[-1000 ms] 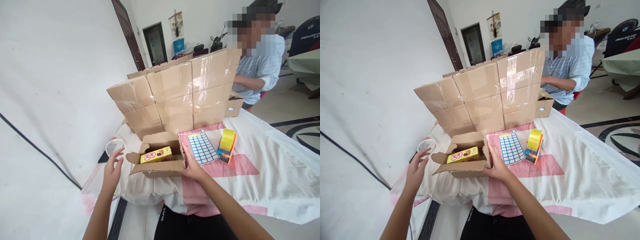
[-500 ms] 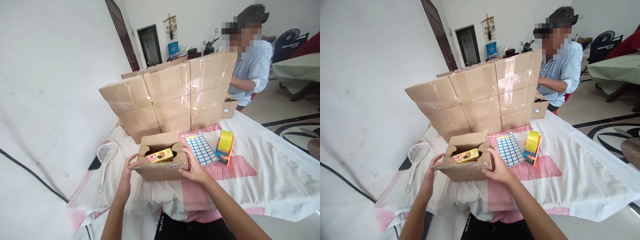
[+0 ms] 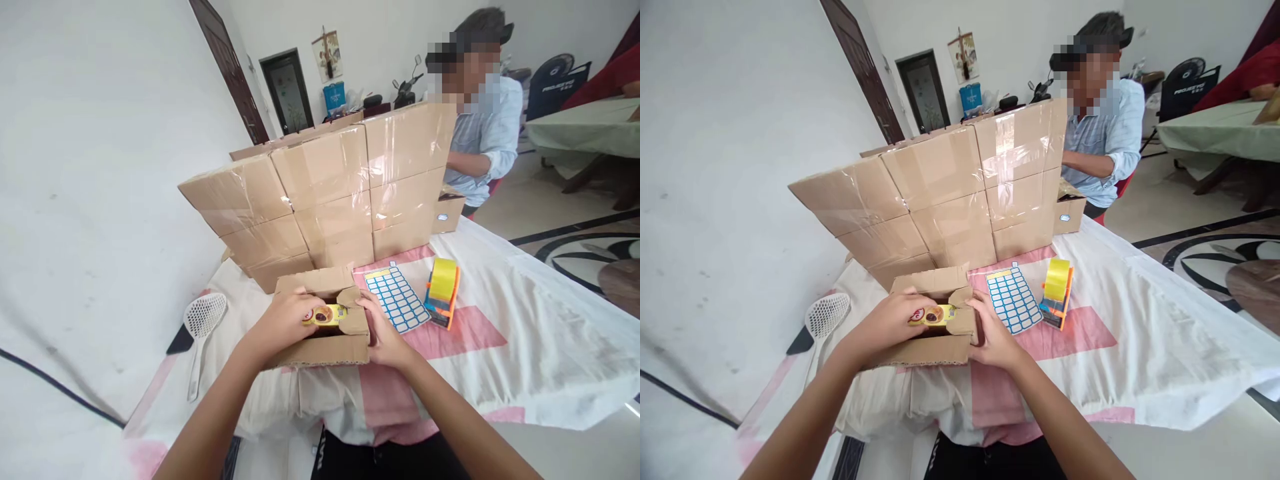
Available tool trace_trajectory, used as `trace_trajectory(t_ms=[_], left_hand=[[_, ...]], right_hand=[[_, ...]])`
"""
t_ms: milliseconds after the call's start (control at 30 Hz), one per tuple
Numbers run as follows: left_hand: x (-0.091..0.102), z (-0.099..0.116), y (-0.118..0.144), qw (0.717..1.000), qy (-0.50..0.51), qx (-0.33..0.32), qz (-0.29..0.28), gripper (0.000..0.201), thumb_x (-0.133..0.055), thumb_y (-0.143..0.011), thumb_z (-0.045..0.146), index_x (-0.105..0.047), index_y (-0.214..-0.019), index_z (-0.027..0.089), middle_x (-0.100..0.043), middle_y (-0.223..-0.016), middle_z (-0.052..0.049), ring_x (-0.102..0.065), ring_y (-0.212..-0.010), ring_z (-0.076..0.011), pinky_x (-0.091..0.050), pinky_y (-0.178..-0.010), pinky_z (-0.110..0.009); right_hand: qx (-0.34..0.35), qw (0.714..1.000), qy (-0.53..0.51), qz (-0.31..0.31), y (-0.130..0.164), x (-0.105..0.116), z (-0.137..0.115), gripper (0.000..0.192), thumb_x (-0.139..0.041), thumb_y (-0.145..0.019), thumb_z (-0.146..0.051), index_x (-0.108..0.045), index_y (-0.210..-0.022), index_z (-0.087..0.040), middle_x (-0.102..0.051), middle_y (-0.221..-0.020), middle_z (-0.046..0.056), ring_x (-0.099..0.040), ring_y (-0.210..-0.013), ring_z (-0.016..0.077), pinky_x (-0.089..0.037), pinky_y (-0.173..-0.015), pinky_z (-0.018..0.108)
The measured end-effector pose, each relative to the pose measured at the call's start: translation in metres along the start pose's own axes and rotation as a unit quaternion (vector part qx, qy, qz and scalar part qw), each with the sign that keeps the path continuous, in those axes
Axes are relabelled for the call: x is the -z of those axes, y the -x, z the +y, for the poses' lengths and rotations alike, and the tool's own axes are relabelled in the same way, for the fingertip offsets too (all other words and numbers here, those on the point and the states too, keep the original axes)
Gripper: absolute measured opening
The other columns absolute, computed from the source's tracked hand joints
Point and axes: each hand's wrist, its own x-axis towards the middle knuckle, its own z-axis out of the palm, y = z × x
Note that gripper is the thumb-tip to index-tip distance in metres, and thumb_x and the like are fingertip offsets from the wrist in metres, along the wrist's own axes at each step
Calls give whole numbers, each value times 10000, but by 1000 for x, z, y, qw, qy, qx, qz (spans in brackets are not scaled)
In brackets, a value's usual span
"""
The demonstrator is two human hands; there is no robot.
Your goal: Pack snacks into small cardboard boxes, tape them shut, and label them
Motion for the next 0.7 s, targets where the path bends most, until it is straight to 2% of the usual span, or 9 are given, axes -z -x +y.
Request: trace_trajectory(t_ms=[67, 133, 400, 600, 700], left_hand=[[1, 1, 4, 999, 13, 32, -14, 273, -595, -883, 268, -730, -1111, 332, -726, -1204, 9, -637, -1091, -249, -478, -948, -357], [3, 0, 9, 998, 27, 57, -26, 312, -571, -901, 270, -706, -1170, 349, -709, -1249, 24, -632, -1120, -242, -466, -974, -352], [7, -5, 11, 994, 78, 76, -29, 273, -571, -871, 241, -716, -1095, 300, -741, -1145, 16, -671, -1011, -210, -499, -864, -295], [9, -4, 14, 996, 26, 73, -36, 237, -580, -909, 292, -729, -1090, 325, -730, -1197, 14, -654, -1088, -235, -505, -905, -322], [4, -9, 16, 998, 6, 55, -37, 241, -572, -911, 253, -750, -1057, 326, -736, -1182, 13, -660, -1086, -231, -503, -947, -337]], right_hand=[[-2, 1000, -9, 0, 0, 0, 1, 954, -862, -693, -392, -319, -1473, -308, -267, -1576, 152, -259, -1526, 395, -317, -1220, 568], [-7, 1000, -19, 0, 1, 0, 2, 951, -858, -689, -376, -320, -1471, -312, -272, -1566, 146, -268, -1521, 387, -311, -1226, 562], [-25, 1000, -13, -12, 2, 0, 2, 976, -857, -674, -302, -309, -1482, -321, -248, -1574, 135, -248, -1528, 370, -295, -1238, 535], [-24, 999, -27, -5, 3, 0, 6, 1001, -864, -677, -374, -302, -1502, -316, -247, -1585, 134, -238, -1533, 379, -286, -1243, 536], [-18, 1000, -21, -8, 2, 0, 5, 997, -865, -683, -365, -300, -1503, -315, -263, -1577, 137, -263, -1525, 372, -303, -1236, 527]])
